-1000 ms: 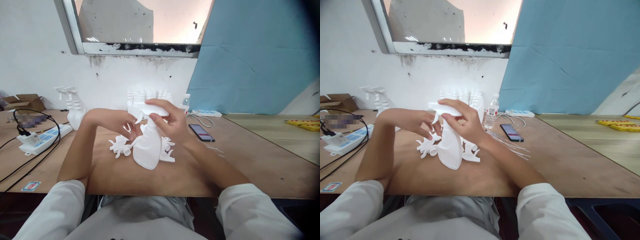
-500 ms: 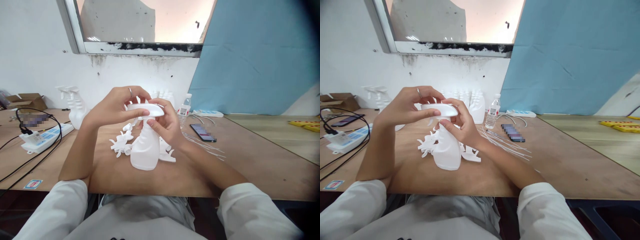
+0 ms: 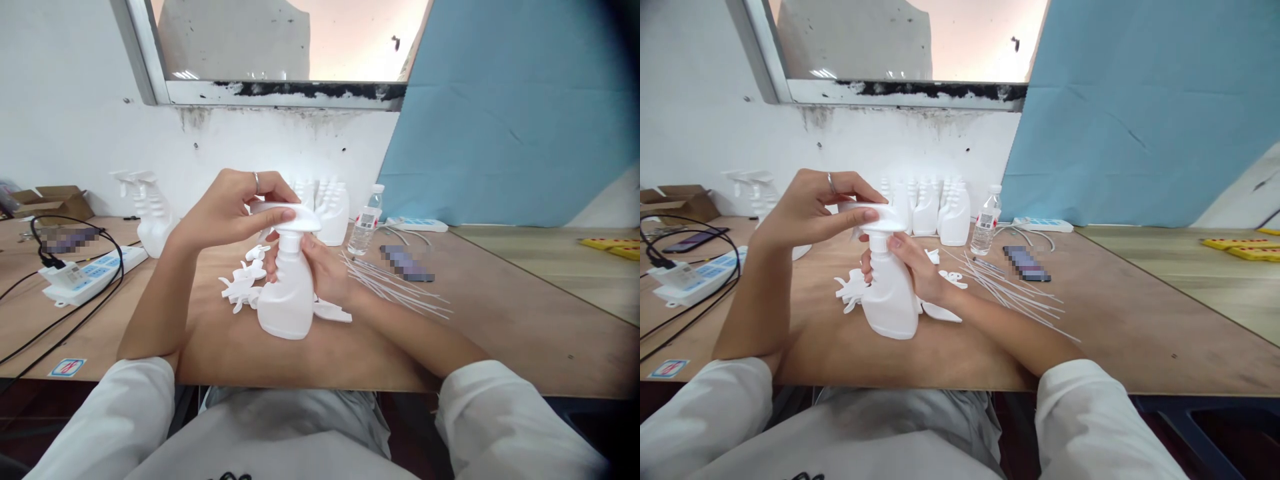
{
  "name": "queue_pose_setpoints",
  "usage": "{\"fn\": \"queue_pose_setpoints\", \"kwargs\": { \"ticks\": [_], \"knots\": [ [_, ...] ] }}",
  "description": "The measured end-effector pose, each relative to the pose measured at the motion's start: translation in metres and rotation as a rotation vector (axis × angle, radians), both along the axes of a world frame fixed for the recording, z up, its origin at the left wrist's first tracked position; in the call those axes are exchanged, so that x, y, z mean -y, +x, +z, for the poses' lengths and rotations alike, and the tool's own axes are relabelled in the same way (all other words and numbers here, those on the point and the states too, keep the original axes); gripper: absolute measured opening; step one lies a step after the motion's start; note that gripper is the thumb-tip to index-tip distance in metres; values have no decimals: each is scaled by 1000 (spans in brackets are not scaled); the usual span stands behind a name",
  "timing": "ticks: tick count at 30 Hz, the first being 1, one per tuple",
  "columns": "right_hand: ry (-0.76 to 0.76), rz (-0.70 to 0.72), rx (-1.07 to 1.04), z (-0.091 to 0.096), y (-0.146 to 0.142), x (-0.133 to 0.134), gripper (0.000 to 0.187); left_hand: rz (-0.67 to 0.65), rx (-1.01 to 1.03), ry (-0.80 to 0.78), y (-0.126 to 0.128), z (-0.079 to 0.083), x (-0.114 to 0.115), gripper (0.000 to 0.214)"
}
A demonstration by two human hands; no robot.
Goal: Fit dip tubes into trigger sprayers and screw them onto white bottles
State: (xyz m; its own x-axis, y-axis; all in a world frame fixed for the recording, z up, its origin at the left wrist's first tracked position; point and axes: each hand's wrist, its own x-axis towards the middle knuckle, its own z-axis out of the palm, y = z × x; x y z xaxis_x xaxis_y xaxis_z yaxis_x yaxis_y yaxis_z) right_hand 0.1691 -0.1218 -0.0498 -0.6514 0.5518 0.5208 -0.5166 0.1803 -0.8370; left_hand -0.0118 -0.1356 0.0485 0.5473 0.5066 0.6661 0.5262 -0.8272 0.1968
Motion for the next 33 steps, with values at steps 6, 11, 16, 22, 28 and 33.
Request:
{"fn": "queue_pose_setpoints", "kwargs": {
  "ticks": [6, 11, 16, 22, 28, 33],
  "knots": [
    [-34, 4, -14, 0, -1, -2, 40, -62, 5, 89, 1, 0, -2, 26],
    [-10, 12, -52, 0, -2, 0, 34, -102, 6, 118, -2, 1, -3, 21],
    [14, -80, -71, -2, -4, 2, 39, -105, -2, 124, 0, 1, -3, 22],
    [1, -88, -39, -1, -4, 3, 41, -93, -14, 135, 4, 2, 0, 22],
    [27, -139, 24, 3, -4, 5, 39, -107, -18, 121, 4, 3, 2, 19],
    [56, -184, 55, 5, -2, 6, 33, -120, -12, 118, 5, 2, 2, 20]
  ]
}}
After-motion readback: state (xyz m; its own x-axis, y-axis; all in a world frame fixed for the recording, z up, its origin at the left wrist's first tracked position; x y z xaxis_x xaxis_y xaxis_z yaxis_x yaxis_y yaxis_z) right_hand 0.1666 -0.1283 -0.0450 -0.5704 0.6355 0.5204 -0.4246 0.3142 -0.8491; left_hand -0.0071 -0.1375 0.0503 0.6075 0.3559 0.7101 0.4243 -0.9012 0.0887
